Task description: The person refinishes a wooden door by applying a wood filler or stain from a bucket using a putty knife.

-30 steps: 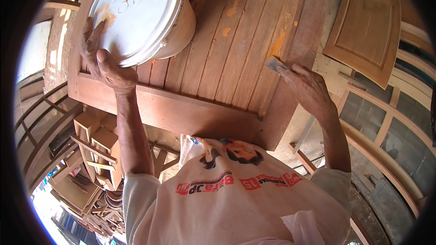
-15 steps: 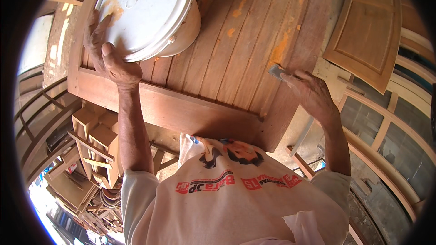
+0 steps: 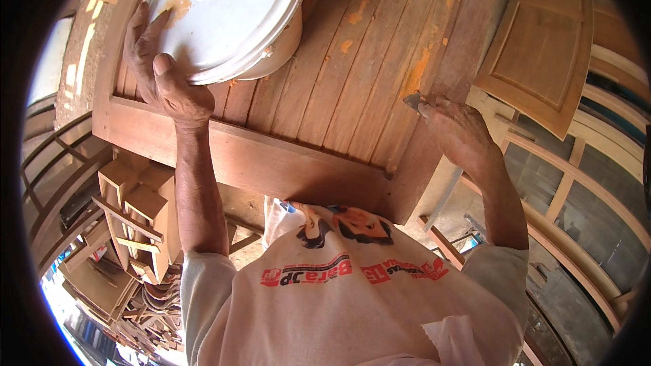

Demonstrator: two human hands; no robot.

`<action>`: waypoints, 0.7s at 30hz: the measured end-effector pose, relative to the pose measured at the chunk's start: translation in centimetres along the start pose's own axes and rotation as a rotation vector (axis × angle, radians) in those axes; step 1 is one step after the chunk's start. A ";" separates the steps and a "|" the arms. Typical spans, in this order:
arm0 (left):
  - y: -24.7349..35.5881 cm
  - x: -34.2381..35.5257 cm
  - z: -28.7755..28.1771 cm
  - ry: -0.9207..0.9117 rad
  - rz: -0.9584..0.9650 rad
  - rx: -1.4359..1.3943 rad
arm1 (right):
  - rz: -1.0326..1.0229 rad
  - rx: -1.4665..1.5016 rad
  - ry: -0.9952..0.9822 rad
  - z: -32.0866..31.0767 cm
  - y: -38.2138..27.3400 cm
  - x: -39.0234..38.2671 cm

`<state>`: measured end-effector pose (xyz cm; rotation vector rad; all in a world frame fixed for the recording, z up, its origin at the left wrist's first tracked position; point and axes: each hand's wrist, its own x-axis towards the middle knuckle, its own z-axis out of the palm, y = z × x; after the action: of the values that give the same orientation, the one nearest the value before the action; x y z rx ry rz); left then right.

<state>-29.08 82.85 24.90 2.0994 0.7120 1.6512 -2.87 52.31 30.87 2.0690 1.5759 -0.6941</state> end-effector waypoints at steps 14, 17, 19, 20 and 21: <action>0.0 0.0 -0.2 -0.010 0.000 0.006 | -0.054 0.290 0.191 4.2 2.4 -0.7; 0.1 0.2 -0.3 -0.020 0.011 0.038 | -0.088 0.319 0.236 4.7 3.0 -0.8; 0.2 0.1 0.0 -0.008 0.010 0.033 | -0.083 0.321 0.254 4.5 3.0 -0.9; 0.1 0.1 0.0 -0.001 0.013 0.032 | -0.069 0.311 0.247 4.0 2.7 -0.6; 0.0 0.1 0.0 0.005 0.019 0.030 | -0.056 0.303 0.238 3.8 2.6 -0.4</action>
<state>-29.08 82.90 24.95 2.1303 0.7254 1.6659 -0.95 49.00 28.32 2.4105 1.7538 -0.7702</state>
